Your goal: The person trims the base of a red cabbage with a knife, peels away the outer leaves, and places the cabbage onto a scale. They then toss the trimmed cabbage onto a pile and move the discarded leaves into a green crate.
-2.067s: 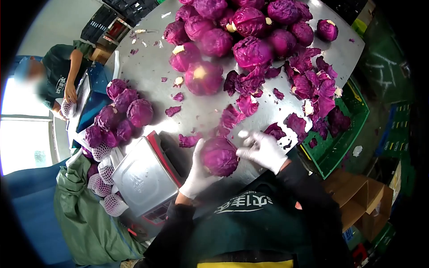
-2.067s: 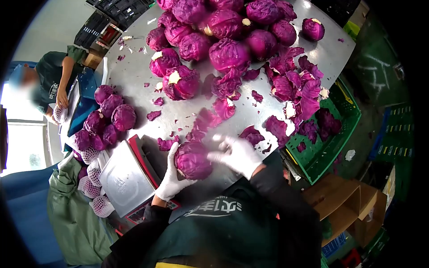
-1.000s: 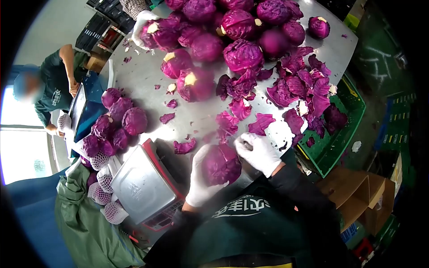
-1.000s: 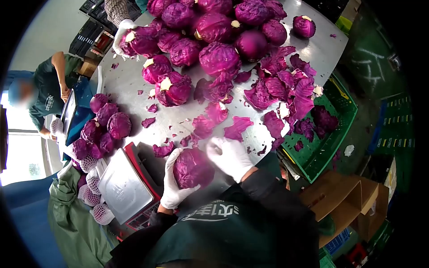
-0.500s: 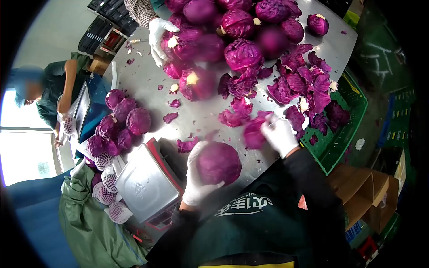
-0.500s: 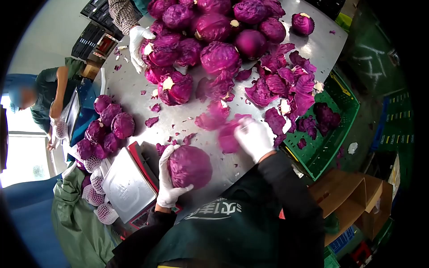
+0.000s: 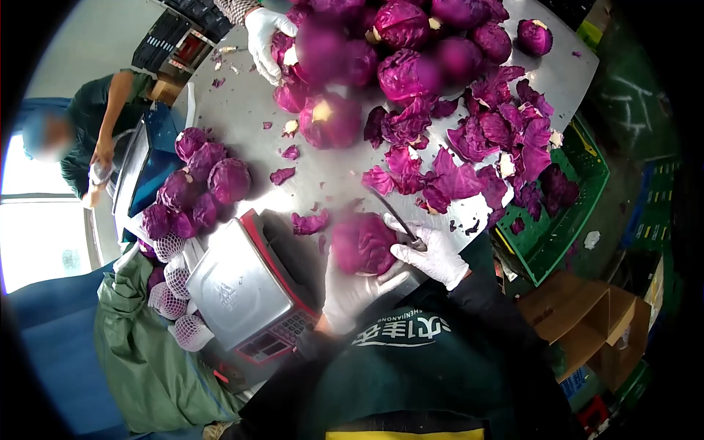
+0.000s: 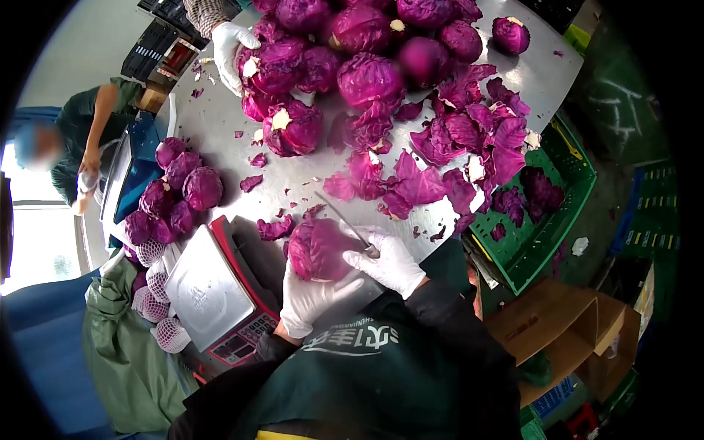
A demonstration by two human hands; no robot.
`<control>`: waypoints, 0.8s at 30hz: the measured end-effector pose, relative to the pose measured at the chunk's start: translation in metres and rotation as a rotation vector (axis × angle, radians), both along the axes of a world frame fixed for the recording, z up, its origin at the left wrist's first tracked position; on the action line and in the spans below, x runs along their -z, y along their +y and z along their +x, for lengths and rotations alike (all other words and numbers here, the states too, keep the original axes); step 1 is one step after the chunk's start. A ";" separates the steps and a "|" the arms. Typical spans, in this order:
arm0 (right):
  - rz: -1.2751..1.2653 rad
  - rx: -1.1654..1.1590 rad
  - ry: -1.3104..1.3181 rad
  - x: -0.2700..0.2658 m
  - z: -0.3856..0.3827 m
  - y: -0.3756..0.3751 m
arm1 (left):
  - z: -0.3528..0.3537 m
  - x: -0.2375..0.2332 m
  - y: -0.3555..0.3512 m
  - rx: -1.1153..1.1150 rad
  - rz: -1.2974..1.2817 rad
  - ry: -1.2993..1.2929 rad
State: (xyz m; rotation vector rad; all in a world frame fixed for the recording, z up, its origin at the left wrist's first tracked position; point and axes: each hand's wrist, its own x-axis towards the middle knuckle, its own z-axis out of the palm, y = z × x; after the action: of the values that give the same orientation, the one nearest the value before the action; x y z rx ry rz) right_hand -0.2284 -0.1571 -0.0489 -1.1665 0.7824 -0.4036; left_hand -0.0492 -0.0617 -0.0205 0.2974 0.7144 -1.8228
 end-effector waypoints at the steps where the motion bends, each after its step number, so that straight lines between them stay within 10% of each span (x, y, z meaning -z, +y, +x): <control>1: -0.055 -0.017 0.008 -0.001 0.001 0.000 | -0.002 -0.001 -0.001 0.016 0.039 0.019; 7: -0.268 -0.093 0.129 -0.015 0.010 -0.005 | 0.004 -0.003 0.005 0.147 0.273 0.028; 15: -0.170 -0.178 0.099 -0.025 0.011 -0.030 | 0.028 -0.025 -0.018 0.487 -0.725 -2.812; 19: -0.656 0.288 0.120 -0.004 0.013 -0.027 | 0.023 -0.002 -0.040 0.372 -0.486 -2.441; 23: -0.231 0.317 0.136 -0.014 -0.007 -0.007 | 0.007 -0.010 -0.043 0.501 -0.383 -2.421; 24: -0.758 0.257 0.323 -0.023 -0.009 -0.002 | 0.003 -0.012 -0.044 0.519 -0.383 -2.423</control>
State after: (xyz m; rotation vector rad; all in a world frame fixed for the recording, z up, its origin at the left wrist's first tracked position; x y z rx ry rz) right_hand -0.2376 -0.1595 -0.0261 -1.8745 1.1122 -0.7787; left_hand -0.0464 -0.1053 -0.0087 1.9119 -1.4384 -0.7282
